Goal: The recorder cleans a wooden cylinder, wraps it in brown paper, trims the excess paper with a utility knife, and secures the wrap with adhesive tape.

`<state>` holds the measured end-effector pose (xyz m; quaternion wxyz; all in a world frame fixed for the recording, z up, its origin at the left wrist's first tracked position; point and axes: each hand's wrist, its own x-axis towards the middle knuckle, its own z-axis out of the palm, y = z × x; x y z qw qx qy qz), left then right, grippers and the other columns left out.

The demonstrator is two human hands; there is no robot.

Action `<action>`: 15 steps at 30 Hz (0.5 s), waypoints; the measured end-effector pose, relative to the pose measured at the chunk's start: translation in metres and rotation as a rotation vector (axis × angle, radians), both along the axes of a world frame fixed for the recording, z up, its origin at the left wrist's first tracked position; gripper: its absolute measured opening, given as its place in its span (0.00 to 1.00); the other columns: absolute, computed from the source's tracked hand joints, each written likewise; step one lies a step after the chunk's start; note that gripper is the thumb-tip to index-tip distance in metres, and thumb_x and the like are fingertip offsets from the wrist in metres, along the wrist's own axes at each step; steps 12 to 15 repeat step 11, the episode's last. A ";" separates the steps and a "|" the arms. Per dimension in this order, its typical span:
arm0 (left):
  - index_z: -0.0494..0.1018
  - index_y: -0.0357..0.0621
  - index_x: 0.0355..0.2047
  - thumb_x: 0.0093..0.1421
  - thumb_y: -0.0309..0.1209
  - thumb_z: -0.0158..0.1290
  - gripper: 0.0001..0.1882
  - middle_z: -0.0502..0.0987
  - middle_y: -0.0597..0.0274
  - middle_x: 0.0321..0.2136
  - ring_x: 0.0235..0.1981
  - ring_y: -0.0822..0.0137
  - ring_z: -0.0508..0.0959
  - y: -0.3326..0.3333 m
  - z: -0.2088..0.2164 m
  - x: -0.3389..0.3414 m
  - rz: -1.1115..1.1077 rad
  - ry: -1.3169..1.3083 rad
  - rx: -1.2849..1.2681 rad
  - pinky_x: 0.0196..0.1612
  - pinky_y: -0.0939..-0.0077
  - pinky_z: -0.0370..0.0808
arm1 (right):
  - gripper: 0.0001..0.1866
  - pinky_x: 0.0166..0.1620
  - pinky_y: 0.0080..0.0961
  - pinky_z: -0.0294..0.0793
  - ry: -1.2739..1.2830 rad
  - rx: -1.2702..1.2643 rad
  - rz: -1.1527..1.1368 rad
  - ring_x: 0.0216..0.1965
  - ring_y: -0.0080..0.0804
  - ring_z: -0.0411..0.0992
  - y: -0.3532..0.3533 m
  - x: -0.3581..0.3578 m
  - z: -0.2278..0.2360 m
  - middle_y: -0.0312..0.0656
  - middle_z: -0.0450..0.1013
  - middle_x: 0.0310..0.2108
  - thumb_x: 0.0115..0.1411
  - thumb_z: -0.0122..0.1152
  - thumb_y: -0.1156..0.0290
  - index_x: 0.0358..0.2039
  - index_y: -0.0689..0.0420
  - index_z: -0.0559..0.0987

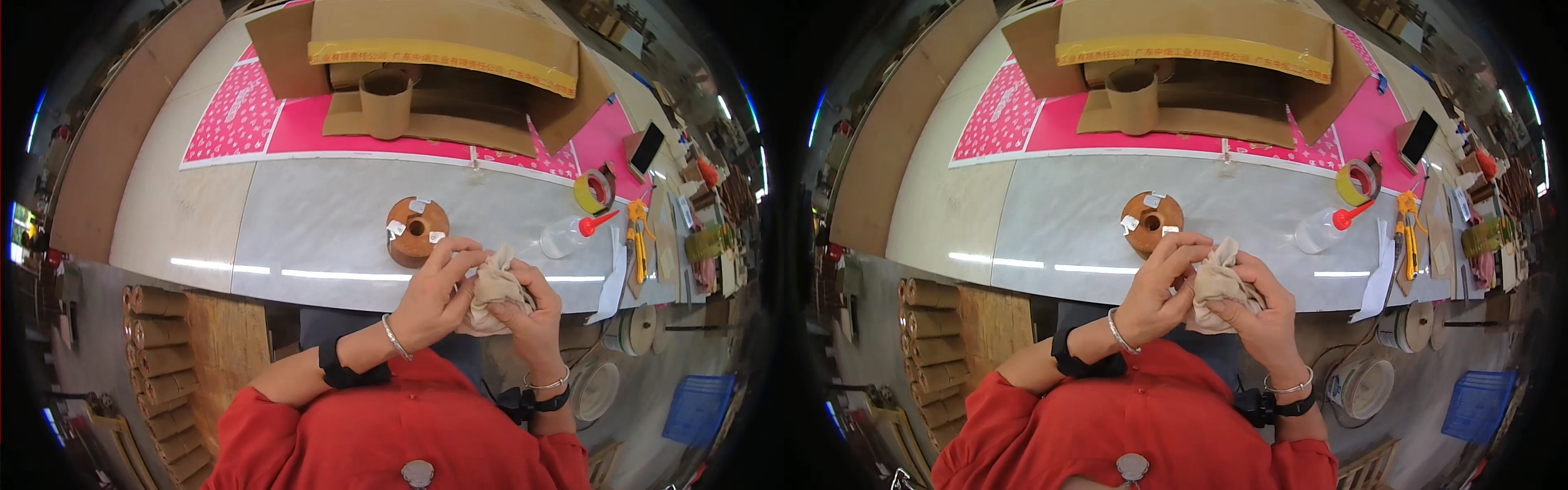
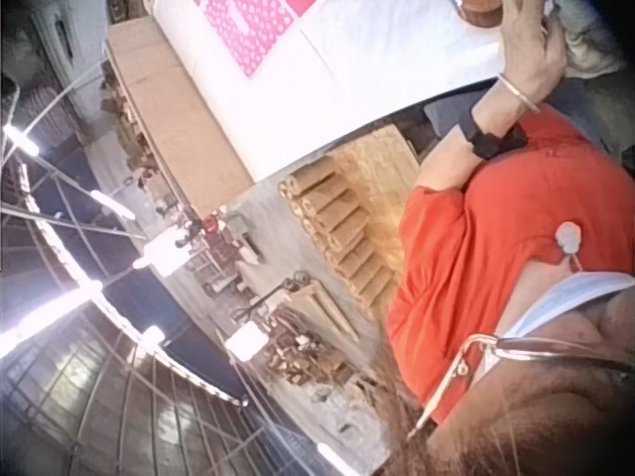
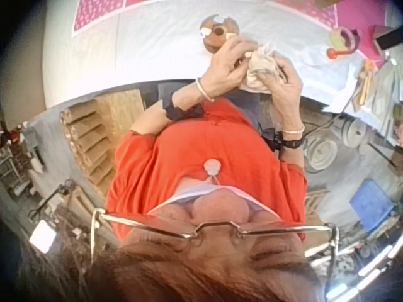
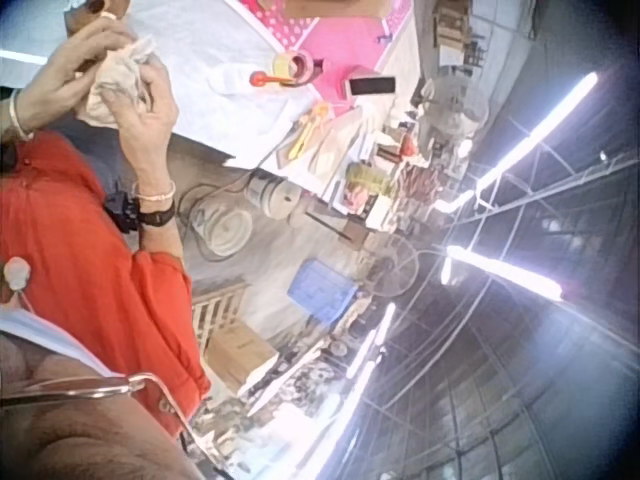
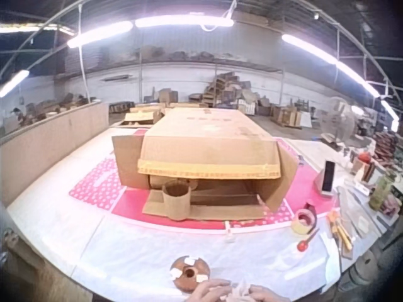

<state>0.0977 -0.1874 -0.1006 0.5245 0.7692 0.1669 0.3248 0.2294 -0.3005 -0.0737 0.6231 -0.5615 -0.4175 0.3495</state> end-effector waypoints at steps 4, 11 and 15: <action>0.70 0.39 0.48 0.53 0.18 0.55 0.21 0.69 0.54 0.49 0.32 0.70 0.74 -0.004 0.003 -0.022 0.055 -0.089 0.090 0.31 0.80 0.73 | 0.18 0.48 0.22 0.71 -0.152 -0.083 0.037 0.46 0.26 0.71 0.003 0.012 0.010 0.44 0.72 0.46 0.53 0.65 0.79 0.45 0.64 0.74; 0.58 0.39 0.59 0.45 0.30 0.66 0.42 0.63 0.53 0.51 0.48 0.59 0.71 0.056 -0.040 -0.074 0.305 0.048 0.163 0.46 0.69 0.70 | 0.31 0.45 0.20 0.73 -0.204 -0.090 -0.087 0.42 0.27 0.74 0.052 0.023 0.014 0.45 0.73 0.44 0.54 0.64 0.78 0.58 0.59 0.63; 0.58 0.39 0.59 0.45 0.30 0.66 0.42 0.63 0.53 0.51 0.48 0.59 0.71 0.056 -0.040 -0.074 0.305 0.048 0.163 0.46 0.69 0.70 | 0.31 0.45 0.20 0.73 -0.204 -0.090 -0.087 0.42 0.27 0.74 0.052 0.023 0.014 0.45 0.73 0.44 0.54 0.64 0.78 0.58 0.59 0.63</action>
